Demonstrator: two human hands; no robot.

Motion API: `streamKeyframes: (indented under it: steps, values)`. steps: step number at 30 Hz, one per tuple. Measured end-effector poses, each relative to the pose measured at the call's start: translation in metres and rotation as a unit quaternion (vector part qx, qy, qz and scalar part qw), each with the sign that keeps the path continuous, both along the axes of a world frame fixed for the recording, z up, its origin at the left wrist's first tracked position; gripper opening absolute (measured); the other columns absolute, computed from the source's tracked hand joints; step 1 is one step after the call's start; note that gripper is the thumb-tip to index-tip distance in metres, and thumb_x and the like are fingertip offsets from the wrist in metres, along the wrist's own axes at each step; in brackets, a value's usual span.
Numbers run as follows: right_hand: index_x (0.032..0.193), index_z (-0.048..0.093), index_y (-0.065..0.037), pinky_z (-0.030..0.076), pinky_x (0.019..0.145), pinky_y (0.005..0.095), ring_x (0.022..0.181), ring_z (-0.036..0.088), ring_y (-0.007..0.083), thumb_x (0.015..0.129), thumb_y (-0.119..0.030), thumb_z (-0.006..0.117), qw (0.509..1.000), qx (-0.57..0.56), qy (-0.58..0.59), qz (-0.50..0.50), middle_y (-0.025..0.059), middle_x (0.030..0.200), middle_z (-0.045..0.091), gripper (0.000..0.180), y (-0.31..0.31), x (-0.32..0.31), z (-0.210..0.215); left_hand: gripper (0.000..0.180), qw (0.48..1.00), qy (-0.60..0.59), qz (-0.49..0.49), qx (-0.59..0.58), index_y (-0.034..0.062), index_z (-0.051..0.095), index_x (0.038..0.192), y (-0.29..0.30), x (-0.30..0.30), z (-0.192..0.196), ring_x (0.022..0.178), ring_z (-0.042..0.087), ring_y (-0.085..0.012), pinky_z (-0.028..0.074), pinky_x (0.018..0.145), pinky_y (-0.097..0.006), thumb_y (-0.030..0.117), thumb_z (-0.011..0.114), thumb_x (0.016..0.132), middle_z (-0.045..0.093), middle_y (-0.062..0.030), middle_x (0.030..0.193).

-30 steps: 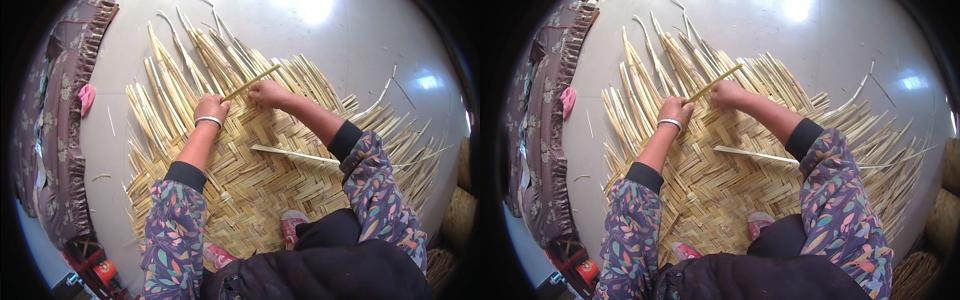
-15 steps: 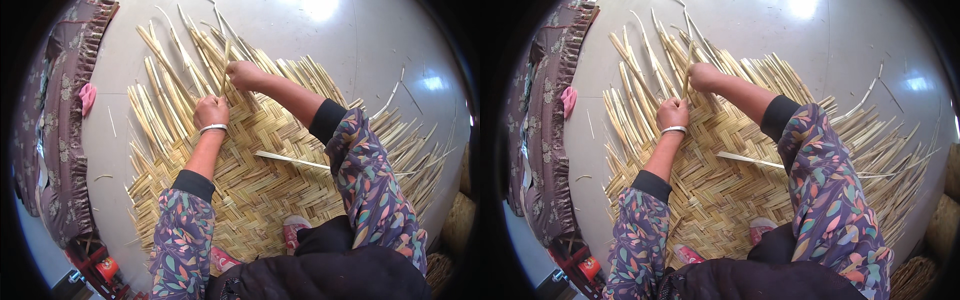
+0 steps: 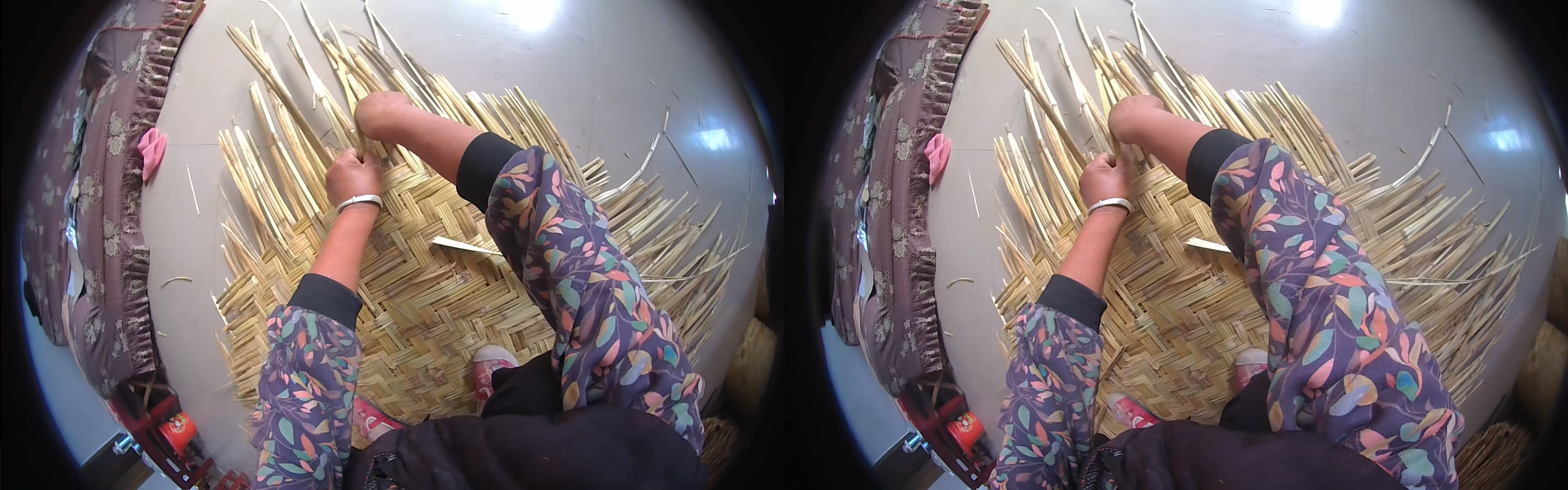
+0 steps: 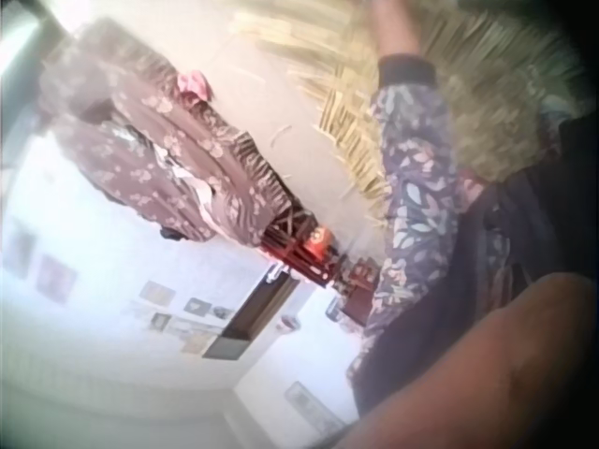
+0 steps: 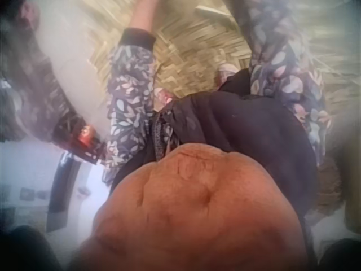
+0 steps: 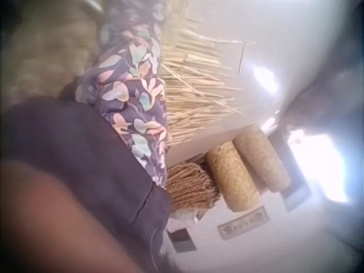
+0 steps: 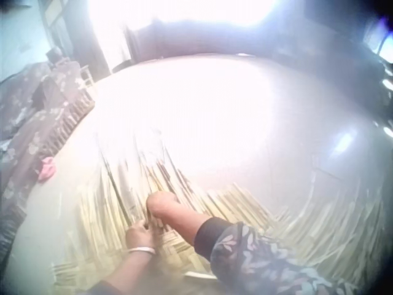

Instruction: The person weaves a flat basket using dried palm leaves by hand. They interlace the leaves in a crisscross pattern, adjust the weave, and occasionally trim excess material.

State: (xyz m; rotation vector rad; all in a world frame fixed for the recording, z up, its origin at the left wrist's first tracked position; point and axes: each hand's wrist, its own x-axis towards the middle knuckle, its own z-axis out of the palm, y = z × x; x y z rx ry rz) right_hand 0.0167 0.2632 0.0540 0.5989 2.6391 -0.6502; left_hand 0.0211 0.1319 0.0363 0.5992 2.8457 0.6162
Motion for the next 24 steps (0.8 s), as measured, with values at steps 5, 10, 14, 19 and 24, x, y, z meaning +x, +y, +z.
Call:
streamKeyframes:
  steps: [5, 10, 14, 19, 24]
  values:
    - [0.093, 0.068, -0.001, 0.052, 0.075, 0.0374, 0.089, 0.065, 0.0287, 0.079, -0.011, 0.053, 0.990, -0.087, 0.047, -0.097, 0.0172, 0.095, 0.066, 0.022, 0.028, -0.004, 0.007, 0.026, 0.999, 0.017, -0.005, 0.040, 0.0061, 0.065, 0.069, -0.005, 0.000, 0.004, 0.064, 0.061, -0.0336, 0.049, 0.063, -0.040, 0.032, 0.062, 0.075, 0.063, -0.0174, 0.070]
    - [0.095, 0.068, -0.003, 0.052, 0.076, 0.0363, 0.094, 0.064, 0.0262, 0.080, -0.010, 0.053, 0.999, 0.002, 0.050, -0.017, 0.0146, 0.099, 0.066, 0.022, 0.011, 0.010, 0.007, 0.027, 0.999, 0.000, 0.011, 0.042, 0.0051, 0.063, 0.067, -0.008, -0.001, 0.003, 0.058, 0.058, -0.0312, 0.046, 0.059, -0.038, 0.031, 0.062, 0.074, 0.060, -0.0180, 0.064]
    - [0.102, 0.068, -0.008, 0.051, 0.077, 0.0321, 0.097, 0.064, 0.0233, 0.082, -0.013, 0.058, 1.000, 0.023, 0.007, -0.003, 0.0089, 0.104, 0.066, 0.023, 0.003, -0.004, 0.009, 0.027, 0.997, 0.011, 0.006, 0.074, 0.0051, 0.063, 0.067, -0.008, -0.001, -0.001, 0.058, 0.058, -0.0312, 0.046, 0.059, -0.038, 0.032, 0.063, 0.074, 0.060, -0.0178, 0.064]
    - [0.106, 0.067, -0.010, 0.051, 0.079, 0.0343, 0.102, 0.062, 0.0240, 0.081, -0.016, 0.059, 0.998, 0.013, -0.060, -0.010, 0.0095, 0.110, 0.064, 0.027, 0.003, -0.012, 0.011, 0.027, 0.997, 0.010, 0.006, 0.083, 0.0046, 0.059, 0.064, -0.009, 0.002, 0.005, 0.063, 0.060, -0.0360, 0.048, 0.061, -0.043, 0.028, 0.064, 0.075, 0.062, -0.0181, 0.068]
    - [0.106, 0.066, -0.006, 0.050, 0.081, 0.0360, 0.098, 0.063, 0.0259, 0.072, -0.035, 0.066, 0.988, -0.086, -0.020, -0.127, 0.0113, 0.107, 0.065, 0.044, 0.021, -0.021, -0.009, 0.027, 0.996, 0.017, 0.008, 0.087, 0.0050, 0.058, 0.062, -0.010, 0.002, 0.004, 0.060, 0.059, -0.0344, 0.047, 0.059, -0.042, 0.028, 0.064, 0.075, 0.060, -0.0162, 0.064]
